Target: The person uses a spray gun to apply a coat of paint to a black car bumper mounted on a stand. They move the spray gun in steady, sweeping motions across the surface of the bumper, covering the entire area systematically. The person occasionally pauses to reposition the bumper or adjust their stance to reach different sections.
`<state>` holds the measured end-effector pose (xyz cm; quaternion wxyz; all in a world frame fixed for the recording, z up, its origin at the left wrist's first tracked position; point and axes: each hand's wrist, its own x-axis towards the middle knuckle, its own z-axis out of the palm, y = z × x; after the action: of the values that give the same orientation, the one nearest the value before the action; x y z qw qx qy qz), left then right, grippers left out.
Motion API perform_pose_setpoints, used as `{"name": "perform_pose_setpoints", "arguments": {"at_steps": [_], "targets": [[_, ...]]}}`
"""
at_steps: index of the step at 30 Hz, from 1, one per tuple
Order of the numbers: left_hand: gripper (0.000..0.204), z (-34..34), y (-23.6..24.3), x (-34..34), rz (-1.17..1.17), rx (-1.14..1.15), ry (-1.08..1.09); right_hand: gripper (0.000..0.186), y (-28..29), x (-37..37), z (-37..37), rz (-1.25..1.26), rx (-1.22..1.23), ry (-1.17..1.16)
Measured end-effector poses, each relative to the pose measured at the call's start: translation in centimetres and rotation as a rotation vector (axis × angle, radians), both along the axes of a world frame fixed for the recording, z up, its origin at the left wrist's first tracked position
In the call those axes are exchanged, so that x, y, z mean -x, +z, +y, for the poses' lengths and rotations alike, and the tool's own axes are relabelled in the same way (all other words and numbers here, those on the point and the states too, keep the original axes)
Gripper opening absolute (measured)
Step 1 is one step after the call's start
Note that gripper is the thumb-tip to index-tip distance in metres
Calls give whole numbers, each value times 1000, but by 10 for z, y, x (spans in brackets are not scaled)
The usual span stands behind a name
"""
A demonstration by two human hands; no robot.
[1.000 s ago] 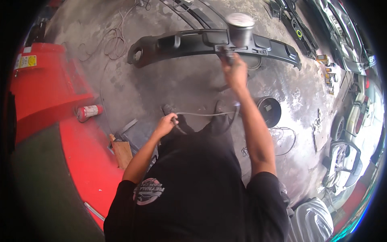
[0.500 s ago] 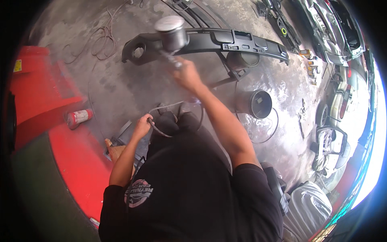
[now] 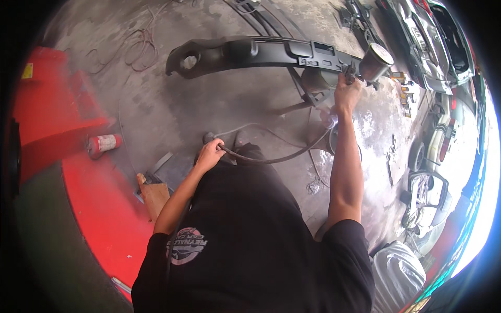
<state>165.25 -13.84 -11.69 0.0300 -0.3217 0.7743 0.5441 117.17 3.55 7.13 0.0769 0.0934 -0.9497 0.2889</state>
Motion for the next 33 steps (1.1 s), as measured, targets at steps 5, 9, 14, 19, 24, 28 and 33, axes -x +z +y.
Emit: {"name": "perform_pose_setpoints", "arguments": {"at_steps": [5, 9, 14, 19, 24, 28, 33], "targets": [[23, -41, -19, -54, -83, 71, 9, 36, -38, -103, -111, 44, 47, 355], [19, -82, -41, -126, -140, 0, 36, 33, -62, -215, -231, -150, 23, 506], [15, -137, -28, -206, -183, -100, 31, 28, -103, -316, -343, -389, 170, 670], [13, -185, -41, -260, -178, -194, 54, 33, -111, -361, -368, -517, 222, 773], [14, -205, -31, -227, -203, -81, -105, 26, -85, -340, -287, -290, 135, 494], [16, -201, -7, -181, -139, -55, -222, 25, -56, -273, -187, -122, 53, 175], [24, -186, 0, -159, -17, -33, -229, 45, -48, -208, -117, 223, -231, -249]]}}
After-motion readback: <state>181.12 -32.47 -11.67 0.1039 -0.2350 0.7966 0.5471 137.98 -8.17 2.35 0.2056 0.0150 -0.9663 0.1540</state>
